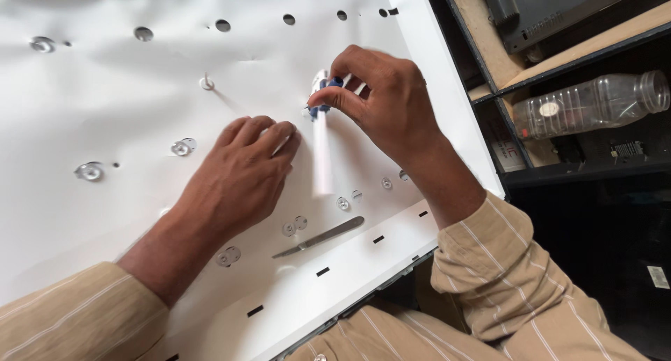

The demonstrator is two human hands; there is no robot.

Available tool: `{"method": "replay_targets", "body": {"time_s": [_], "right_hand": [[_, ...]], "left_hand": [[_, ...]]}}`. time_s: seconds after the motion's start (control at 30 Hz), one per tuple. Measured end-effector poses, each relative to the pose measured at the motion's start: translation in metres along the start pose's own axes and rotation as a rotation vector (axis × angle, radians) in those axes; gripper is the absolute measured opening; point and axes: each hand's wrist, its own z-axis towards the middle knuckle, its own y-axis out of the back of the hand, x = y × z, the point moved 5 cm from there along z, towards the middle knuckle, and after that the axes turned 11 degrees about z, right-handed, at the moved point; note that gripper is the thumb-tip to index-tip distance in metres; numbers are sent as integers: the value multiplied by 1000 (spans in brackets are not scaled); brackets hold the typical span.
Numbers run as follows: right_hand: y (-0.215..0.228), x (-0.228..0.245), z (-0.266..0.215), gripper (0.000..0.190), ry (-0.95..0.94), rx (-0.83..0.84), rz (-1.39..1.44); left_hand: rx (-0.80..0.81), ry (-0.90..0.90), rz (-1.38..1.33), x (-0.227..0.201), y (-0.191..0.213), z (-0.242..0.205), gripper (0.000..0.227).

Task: The person uses a caliper to measure holes on a white perforated panel and then uses tweezers to insert small clear plastic pieces into the holes. The task involves precise placement of components on the panel.

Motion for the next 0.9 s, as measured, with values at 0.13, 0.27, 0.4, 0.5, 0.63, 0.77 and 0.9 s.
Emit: {"method": "replay_targets", "body": {"time_s": [0.13,0.27,0.4,0.5,0.63,0.77,0.9], "right_hand": [[-2,0,-7,26,1,-35,123],[-2,2,-9,27,84,-13,-24],[-4,10,-5,33,255,109,-42],[-5,12,-1,25,319,126,-61],[-8,3,7,21,144,168,-106],[-8,3,8,22,143,138,-82],[-8,-3,10,23,69,136,-34]], "left_hand": [[3,-4,127,-6,0,-4,42],[42,35,137,-11,-4,-6,46],[96,56,103,-6,-8,-11,56],[68,38,88,-3,-10,-18,56],[79,17,110,3,-14,-27,55],[24,-4,161,1,-16,-31,61],[41,24,133,0,-19,-30,62]]}}
